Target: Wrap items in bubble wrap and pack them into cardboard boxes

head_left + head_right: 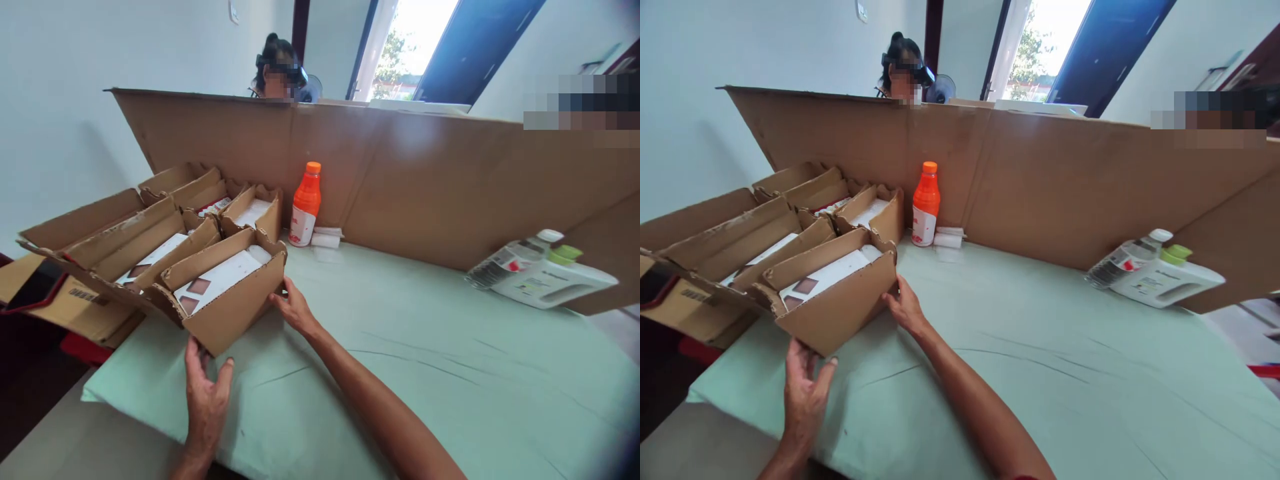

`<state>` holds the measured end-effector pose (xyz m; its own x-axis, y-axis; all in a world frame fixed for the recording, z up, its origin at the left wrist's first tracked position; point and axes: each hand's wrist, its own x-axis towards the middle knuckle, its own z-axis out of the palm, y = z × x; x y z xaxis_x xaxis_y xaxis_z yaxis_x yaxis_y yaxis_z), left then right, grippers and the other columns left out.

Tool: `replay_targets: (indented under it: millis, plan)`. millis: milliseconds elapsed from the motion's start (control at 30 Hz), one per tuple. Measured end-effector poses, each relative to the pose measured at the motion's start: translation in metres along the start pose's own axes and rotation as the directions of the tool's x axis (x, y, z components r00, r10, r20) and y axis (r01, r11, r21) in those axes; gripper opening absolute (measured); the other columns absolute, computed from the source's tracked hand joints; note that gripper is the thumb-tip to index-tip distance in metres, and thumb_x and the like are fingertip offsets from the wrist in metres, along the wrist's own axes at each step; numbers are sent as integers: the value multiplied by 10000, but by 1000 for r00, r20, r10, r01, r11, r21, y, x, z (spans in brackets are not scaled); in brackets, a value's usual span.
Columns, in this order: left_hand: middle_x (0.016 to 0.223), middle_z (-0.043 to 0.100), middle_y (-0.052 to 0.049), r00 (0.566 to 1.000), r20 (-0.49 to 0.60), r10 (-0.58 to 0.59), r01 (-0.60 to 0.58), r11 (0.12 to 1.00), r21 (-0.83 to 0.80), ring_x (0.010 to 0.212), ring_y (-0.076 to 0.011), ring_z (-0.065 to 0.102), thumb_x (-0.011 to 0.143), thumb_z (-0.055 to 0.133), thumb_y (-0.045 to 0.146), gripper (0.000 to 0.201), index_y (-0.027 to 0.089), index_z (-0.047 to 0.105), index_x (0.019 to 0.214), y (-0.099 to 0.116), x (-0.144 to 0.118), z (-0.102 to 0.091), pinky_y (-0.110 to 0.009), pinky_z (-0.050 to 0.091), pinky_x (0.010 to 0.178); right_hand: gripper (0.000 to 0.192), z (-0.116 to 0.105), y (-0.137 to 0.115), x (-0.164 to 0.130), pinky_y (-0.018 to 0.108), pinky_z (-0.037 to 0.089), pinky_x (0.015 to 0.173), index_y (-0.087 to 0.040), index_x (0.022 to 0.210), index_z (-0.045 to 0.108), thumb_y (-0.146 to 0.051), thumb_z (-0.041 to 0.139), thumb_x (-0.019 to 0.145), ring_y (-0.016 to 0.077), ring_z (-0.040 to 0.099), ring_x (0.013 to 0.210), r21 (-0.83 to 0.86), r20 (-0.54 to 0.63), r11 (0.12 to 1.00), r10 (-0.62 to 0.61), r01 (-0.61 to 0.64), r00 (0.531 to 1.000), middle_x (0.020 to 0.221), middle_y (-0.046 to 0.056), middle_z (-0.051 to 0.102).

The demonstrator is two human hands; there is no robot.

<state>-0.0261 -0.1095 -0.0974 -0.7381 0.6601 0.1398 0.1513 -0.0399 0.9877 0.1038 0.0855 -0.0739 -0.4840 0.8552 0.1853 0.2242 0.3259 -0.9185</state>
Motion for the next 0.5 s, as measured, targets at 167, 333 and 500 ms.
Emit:
replay_targets:
  millis: [167,333,500]
  plan:
    - [1605,359,-151,1000,3,3,-3,1000,-3,1484,-318,369,873,648,322,792,255,276,1569,-14,6,6,-515,318,1222,611,33,17,12,471,386,1171,-149,1507,416,-401,496,956,289,503,1378,-76,-77,997,-28,22,997,1520,171,517]
    - [1624,327,-140,999,-32,7,-6,999,31,1501,-315,336,883,640,316,786,252,269,1573,-24,-1,9,-514,275,1247,655,40,28,22,479,335,1217,-167,1551,362,-489,440,986,286,438,1449,-144,-31,989,-47,42,998,1578,160,454]
    - [1640,303,-140,1000,-15,-2,3,998,63,1477,-327,386,900,621,322,777,264,262,1586,-31,-2,10,-511,337,1222,674,56,38,30,506,300,1239,-157,1576,323,-534,341,1018,298,383,1485,-250,-55,967,-72,56,996,1596,165,423]
